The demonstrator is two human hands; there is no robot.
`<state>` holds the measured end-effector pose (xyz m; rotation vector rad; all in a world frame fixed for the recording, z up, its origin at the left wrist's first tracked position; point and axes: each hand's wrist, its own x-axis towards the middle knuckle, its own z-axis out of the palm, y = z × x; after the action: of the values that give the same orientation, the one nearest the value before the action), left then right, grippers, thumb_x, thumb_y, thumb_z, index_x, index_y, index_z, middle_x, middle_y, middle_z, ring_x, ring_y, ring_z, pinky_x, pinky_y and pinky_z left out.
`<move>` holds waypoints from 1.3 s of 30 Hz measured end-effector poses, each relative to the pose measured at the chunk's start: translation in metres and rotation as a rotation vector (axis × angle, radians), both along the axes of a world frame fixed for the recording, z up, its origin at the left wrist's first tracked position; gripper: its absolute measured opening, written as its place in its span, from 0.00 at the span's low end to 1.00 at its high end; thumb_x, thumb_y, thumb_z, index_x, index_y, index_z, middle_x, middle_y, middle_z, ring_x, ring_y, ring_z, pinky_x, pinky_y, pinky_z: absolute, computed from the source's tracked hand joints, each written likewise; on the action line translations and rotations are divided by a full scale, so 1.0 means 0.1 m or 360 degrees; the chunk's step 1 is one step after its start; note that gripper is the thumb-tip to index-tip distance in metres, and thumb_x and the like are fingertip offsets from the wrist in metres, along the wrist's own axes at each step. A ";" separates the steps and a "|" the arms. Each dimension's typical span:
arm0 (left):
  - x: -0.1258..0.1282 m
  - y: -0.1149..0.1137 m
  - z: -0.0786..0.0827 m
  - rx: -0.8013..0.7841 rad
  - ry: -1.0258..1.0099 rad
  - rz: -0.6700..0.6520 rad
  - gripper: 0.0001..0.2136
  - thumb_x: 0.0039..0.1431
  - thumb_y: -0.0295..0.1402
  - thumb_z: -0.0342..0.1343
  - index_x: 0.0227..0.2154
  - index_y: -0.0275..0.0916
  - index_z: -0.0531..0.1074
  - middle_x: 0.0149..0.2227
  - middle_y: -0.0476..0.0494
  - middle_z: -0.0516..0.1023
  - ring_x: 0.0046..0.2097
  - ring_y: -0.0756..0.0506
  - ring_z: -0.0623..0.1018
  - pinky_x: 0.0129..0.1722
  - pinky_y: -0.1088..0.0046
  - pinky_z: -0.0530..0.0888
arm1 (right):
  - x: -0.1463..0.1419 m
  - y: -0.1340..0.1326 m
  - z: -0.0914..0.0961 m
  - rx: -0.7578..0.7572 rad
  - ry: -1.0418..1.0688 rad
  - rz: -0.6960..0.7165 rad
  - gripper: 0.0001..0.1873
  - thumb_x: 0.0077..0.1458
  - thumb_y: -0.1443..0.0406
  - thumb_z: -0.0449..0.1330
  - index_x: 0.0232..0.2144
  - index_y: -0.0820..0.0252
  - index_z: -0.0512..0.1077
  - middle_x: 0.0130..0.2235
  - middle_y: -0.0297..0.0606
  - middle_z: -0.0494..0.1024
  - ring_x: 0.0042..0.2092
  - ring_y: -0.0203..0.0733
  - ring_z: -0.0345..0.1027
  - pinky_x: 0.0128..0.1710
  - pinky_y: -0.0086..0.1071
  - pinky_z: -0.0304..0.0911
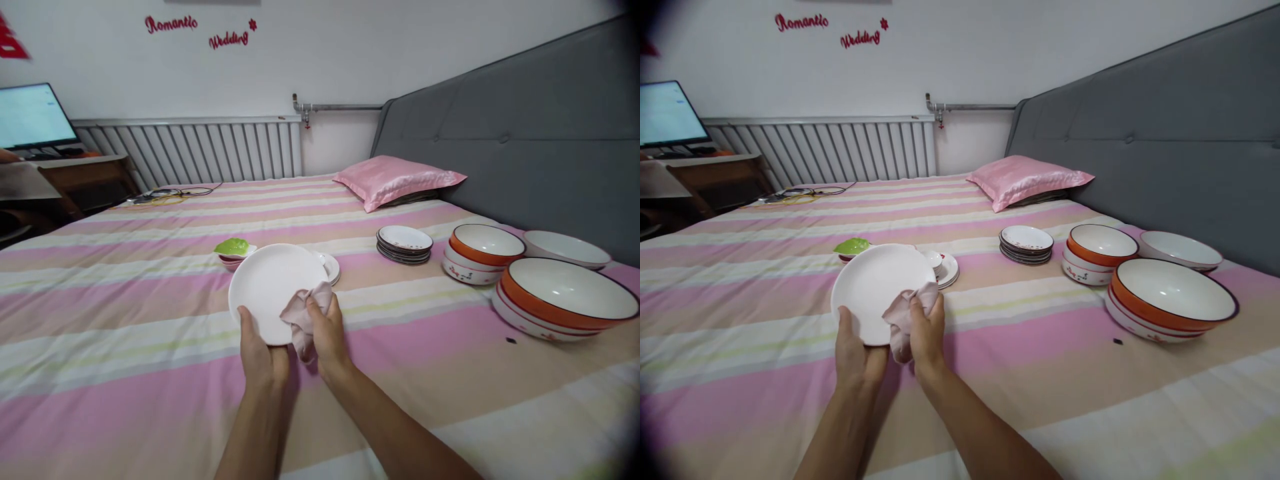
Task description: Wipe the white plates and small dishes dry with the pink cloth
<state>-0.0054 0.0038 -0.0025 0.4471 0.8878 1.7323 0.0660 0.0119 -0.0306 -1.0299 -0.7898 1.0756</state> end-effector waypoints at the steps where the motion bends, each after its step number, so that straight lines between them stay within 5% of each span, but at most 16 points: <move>1: -0.01 -0.01 0.02 0.0050 -0.0003 -0.0014 0.20 0.59 0.43 0.45 0.50 0.42 0.66 0.47 0.44 0.75 0.51 0.44 0.72 0.47 0.70 0.72 | 0.04 0.02 0.02 -0.0027 0.0129 -0.0001 0.17 0.50 0.58 0.54 0.42 0.56 0.61 0.41 0.38 0.73 0.39 0.42 0.69 0.32 0.31 0.67; 5: -0.11 -0.03 0.10 0.0075 -0.0075 -0.0153 0.20 0.56 0.45 0.47 0.48 0.41 0.69 0.46 0.44 0.77 0.51 0.41 0.72 0.45 0.68 0.73 | 0.27 0.11 0.10 -0.0063 0.0458 0.0038 0.17 0.46 0.60 0.59 0.40 0.57 0.65 0.36 0.37 0.74 0.30 0.39 0.69 0.22 0.28 0.66; 10: -0.22 -0.03 0.11 -0.0218 0.0119 -0.0356 0.19 0.54 0.42 0.52 0.46 0.38 0.70 0.43 0.41 0.78 0.43 0.40 0.77 0.37 0.69 0.76 | 0.60 0.16 0.18 -0.0067 0.0263 0.0261 0.14 0.43 0.60 0.62 0.34 0.60 0.69 0.28 0.35 0.73 0.22 0.34 0.63 0.13 0.23 0.59; 19: -0.37 -0.03 0.16 -0.0518 0.0181 -0.0677 0.24 0.50 0.47 0.54 0.44 0.33 0.72 0.33 0.36 0.80 0.34 0.37 0.79 0.31 0.64 0.77 | 0.82 0.19 0.16 -0.0115 0.0037 0.0602 0.15 0.40 0.62 0.64 0.33 0.62 0.72 0.28 0.37 0.76 0.24 0.36 0.66 0.20 0.27 0.63; 23: -0.40 -0.05 0.13 -0.0546 0.0221 -0.0857 0.20 0.48 0.40 0.58 0.43 0.33 0.72 0.32 0.36 0.80 0.33 0.38 0.80 0.31 0.66 0.77 | 0.84 0.17 0.17 -0.0137 0.0043 0.0816 0.13 0.40 0.63 0.64 0.31 0.64 0.74 0.30 0.39 0.78 0.29 0.39 0.69 0.27 0.29 0.64; 29: -0.34 0.01 -0.01 -0.0634 0.0370 -0.0731 0.18 0.51 0.39 0.57 0.40 0.29 0.71 0.31 0.33 0.79 0.31 0.39 0.79 0.30 0.65 0.77 | 0.82 0.20 0.11 -0.0152 -0.0061 0.0660 0.15 0.40 0.62 0.64 0.33 0.63 0.73 0.31 0.38 0.77 0.28 0.39 0.69 0.26 0.29 0.64; 39: -0.25 0.04 -0.01 -0.0529 0.0086 -0.0549 0.17 0.57 0.38 0.51 0.43 0.30 0.69 0.35 0.33 0.79 0.36 0.39 0.79 0.36 0.63 0.77 | 0.77 0.22 0.09 -0.0201 -0.0130 0.0461 0.18 0.42 0.59 0.63 0.37 0.60 0.71 0.30 0.35 0.75 0.27 0.37 0.68 0.23 0.28 0.63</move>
<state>-0.0302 0.0078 -0.0032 0.3988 1.0481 1.2368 0.1430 0.0336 -0.0213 -1.0931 -0.9680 1.3508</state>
